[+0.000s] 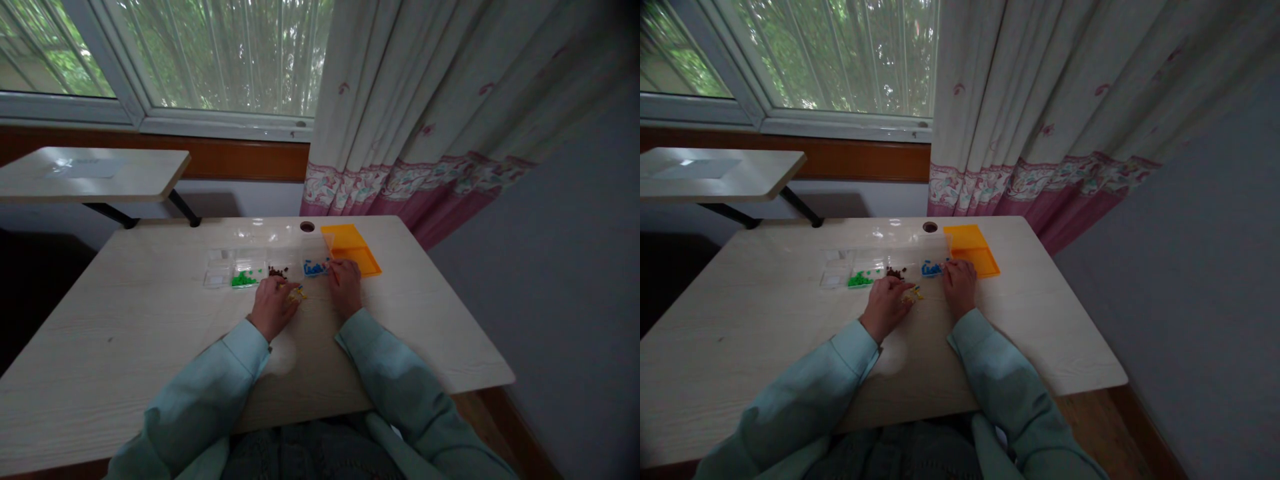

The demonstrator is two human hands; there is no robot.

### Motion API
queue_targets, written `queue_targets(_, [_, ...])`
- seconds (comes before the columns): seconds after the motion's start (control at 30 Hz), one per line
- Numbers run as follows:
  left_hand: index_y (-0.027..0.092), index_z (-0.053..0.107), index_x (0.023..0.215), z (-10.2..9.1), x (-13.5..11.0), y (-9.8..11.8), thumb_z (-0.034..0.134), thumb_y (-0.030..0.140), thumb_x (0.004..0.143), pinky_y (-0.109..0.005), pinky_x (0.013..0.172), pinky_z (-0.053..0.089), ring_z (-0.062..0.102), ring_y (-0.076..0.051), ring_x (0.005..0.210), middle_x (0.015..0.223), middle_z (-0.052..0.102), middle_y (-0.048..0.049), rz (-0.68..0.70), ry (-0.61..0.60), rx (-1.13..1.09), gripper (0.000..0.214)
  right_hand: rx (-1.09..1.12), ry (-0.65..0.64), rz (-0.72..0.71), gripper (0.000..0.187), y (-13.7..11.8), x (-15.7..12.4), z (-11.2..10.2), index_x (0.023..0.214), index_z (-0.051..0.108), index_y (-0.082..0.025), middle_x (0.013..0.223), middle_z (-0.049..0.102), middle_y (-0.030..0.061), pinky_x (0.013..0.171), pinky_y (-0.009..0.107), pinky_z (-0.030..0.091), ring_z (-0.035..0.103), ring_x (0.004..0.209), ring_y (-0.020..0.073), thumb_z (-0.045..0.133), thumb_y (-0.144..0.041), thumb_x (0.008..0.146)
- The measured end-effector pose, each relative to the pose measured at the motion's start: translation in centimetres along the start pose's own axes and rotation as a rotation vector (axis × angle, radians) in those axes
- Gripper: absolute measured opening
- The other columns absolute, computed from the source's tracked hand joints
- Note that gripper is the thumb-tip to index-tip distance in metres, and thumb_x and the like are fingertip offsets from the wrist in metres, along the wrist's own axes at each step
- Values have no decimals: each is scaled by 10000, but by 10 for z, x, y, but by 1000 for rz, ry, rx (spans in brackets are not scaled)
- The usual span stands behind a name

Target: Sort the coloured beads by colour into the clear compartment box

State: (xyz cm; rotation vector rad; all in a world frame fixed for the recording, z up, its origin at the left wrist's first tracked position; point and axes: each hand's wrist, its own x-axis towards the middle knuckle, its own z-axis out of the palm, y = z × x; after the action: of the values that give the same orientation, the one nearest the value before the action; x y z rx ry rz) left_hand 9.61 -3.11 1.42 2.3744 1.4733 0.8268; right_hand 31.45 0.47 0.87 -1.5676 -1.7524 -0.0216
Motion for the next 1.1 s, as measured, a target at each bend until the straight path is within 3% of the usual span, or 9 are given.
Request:
queue_targets(0.17, [348, 527, 1277, 1, -2, 4, 609, 467, 798, -440, 924, 378, 422, -284, 1091, 1205, 448, -91, 25, -58, 157, 500, 5, -23, -4, 286, -1, 0, 0, 993, 702, -204, 966, 639, 78, 890, 385, 373, 503, 970, 218, 446, -318, 936])
queue_targets(0.4, [376, 558, 1232, -5, -4, 7, 569, 509, 815, -474, 918, 356, 403, -306, 1117, 1261, 441, -89, 64, -95, 270, 438, 16, -19, -20, 281, 0, 0, 0, 985, 699, -198, 948, 643, 77, 890, 377, 386, 518, 955, 214, 445, -309, 936])
queue_targets(0.63, [311, 658, 1037, -3, -4, 5, 567, 426, 838, -434, 902, 359, 428, -272, 1077, 1175, 491, -79, 45, -47, 214, 247, 18, -35, -26, 278, -1, 1, -2, 995, 696, -187, 957, 641, 84, 893, 369, 398, 524, 953, 210, 446, -293, 935])
queue_targets(1.1, [248, 643, 950, -5, 1, 5, 607, 306, 822, -407, 851, 361, 460, -250, 1006, 1033, 552, -71, -36, -95, 181, 144, 57, -31, -29, 286, -2, 0, 0, 943, 700, -190, 909, 644, 83, 864, 383, 405, 525, 915, 214, 443, -316, 926])
